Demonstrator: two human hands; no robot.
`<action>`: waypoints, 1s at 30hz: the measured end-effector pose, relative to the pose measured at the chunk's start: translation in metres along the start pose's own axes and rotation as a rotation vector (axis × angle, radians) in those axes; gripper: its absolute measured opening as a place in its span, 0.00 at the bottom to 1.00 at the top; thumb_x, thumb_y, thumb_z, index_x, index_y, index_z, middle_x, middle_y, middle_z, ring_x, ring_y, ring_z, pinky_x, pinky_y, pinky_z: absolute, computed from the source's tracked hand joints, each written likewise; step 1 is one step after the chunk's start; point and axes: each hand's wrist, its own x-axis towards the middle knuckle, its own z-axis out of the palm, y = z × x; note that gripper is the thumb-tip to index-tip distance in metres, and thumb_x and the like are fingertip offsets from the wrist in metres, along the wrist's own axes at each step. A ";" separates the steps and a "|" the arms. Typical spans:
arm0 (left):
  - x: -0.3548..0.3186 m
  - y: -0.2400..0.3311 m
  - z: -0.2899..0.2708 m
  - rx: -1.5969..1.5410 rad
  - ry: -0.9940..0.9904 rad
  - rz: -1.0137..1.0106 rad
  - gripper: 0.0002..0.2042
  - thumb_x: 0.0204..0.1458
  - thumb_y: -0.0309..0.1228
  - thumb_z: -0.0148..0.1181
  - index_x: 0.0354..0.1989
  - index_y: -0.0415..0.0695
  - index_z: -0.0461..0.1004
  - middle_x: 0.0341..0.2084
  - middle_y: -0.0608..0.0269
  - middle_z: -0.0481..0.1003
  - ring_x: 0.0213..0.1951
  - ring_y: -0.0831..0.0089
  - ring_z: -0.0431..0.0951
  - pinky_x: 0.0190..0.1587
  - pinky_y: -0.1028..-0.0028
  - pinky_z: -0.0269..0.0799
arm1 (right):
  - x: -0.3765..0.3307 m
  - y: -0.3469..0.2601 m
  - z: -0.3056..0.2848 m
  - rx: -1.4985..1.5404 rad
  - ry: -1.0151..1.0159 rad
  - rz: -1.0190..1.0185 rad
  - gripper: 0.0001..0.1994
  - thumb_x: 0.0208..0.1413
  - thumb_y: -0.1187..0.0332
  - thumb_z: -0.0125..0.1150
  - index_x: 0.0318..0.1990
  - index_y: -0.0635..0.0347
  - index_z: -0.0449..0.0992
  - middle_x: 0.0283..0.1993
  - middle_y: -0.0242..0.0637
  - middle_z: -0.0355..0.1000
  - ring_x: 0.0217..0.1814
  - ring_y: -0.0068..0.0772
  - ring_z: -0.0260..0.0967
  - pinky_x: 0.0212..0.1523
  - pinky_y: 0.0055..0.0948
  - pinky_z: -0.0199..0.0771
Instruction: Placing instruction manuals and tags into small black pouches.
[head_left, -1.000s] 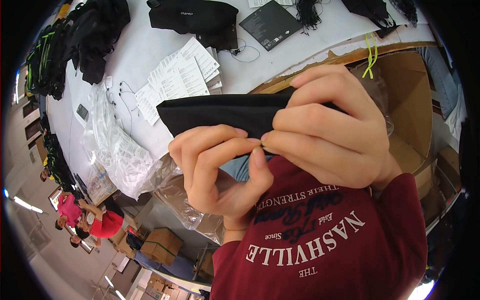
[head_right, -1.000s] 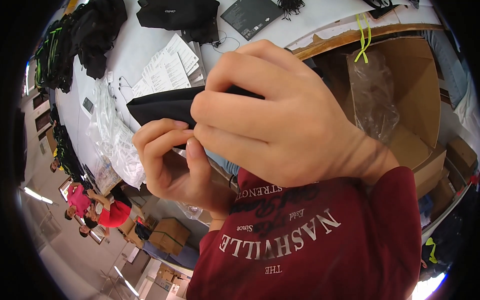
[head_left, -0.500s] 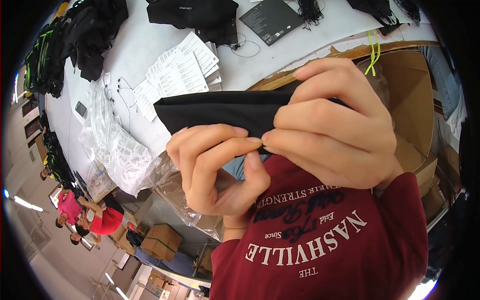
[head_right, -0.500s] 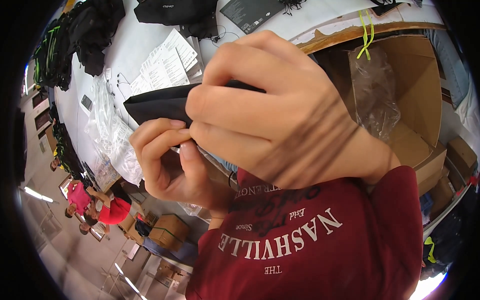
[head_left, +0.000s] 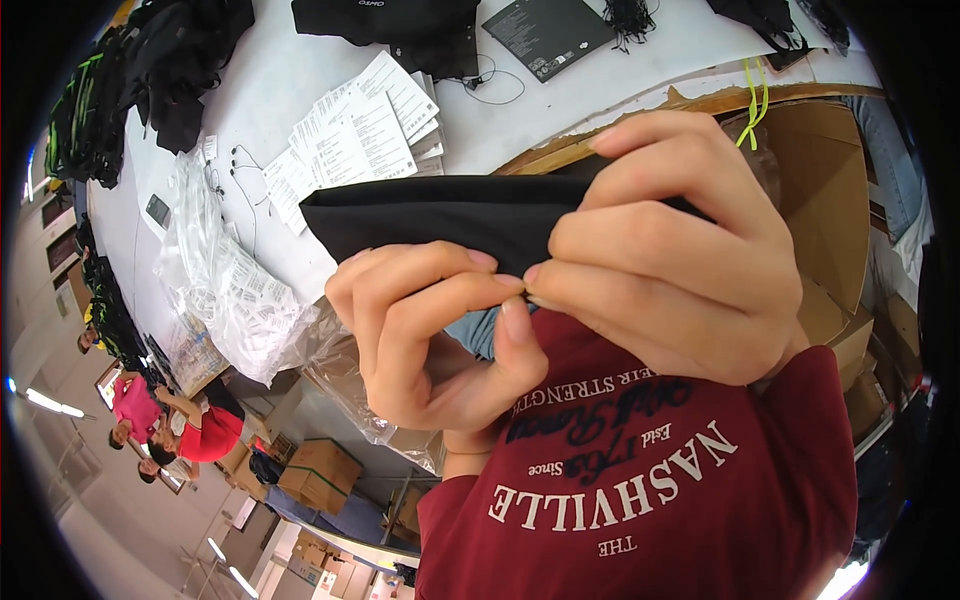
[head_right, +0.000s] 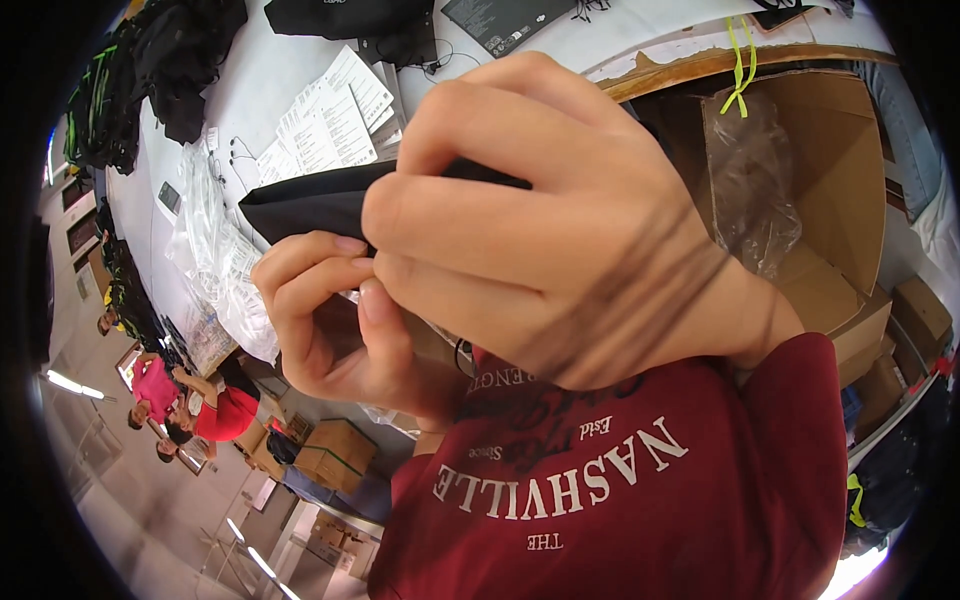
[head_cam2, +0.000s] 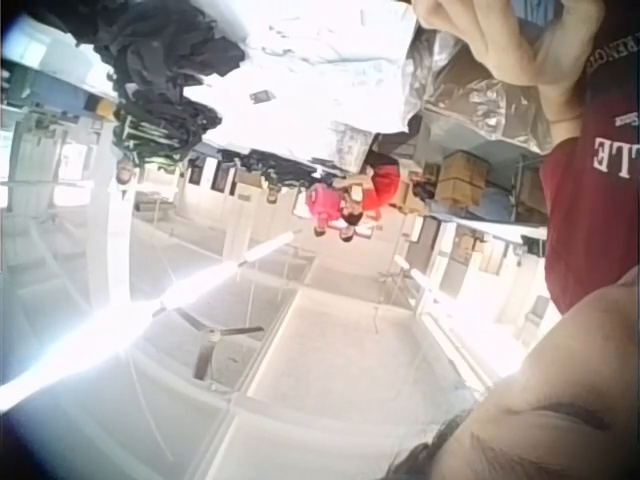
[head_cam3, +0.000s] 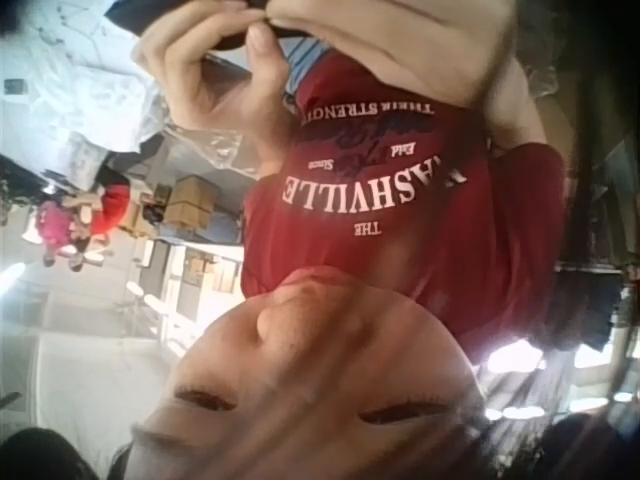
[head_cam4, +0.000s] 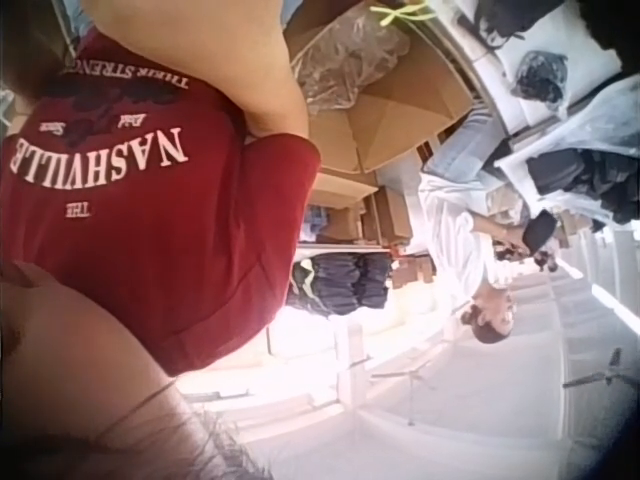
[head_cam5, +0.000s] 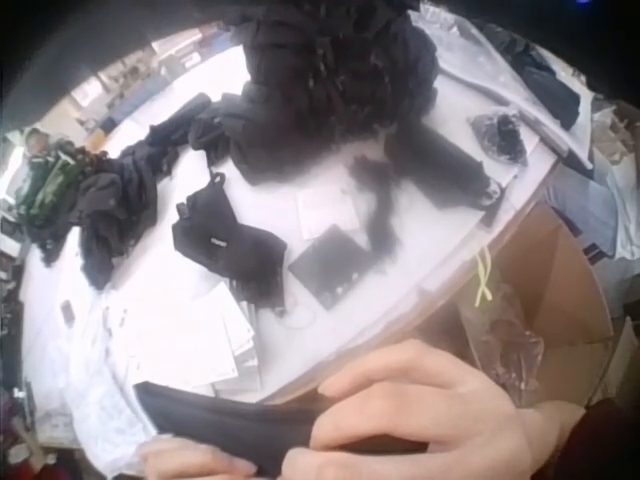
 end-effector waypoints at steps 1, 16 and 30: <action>0.000 0.000 0.000 0.000 0.000 -0.001 0.09 0.32 0.25 0.65 0.26 0.48 0.78 0.27 0.68 0.75 0.33 0.70 0.69 0.41 0.72 0.64 | 0.000 0.000 0.000 0.007 -0.003 -0.003 0.10 0.31 0.69 0.65 0.26 0.61 0.80 0.29 0.31 0.72 0.33 0.32 0.67 0.40 0.38 0.74; 0.000 -0.003 0.002 -0.054 0.012 -0.061 0.08 0.31 0.25 0.64 0.25 0.47 0.77 0.26 0.66 0.76 0.33 0.70 0.70 0.41 0.72 0.63 | -0.001 0.001 0.007 0.011 0.070 -0.001 0.11 0.29 0.68 0.63 0.25 0.62 0.80 0.28 0.32 0.73 0.32 0.32 0.68 0.38 0.38 0.75; 0.001 -0.004 0.002 -0.025 0.009 -0.025 0.07 0.33 0.26 0.65 0.24 0.48 0.77 0.26 0.67 0.76 0.33 0.70 0.69 0.40 0.72 0.64 | -0.001 0.004 0.009 0.057 0.059 0.011 0.11 0.29 0.68 0.63 0.25 0.62 0.80 0.29 0.31 0.73 0.32 0.31 0.68 0.38 0.38 0.75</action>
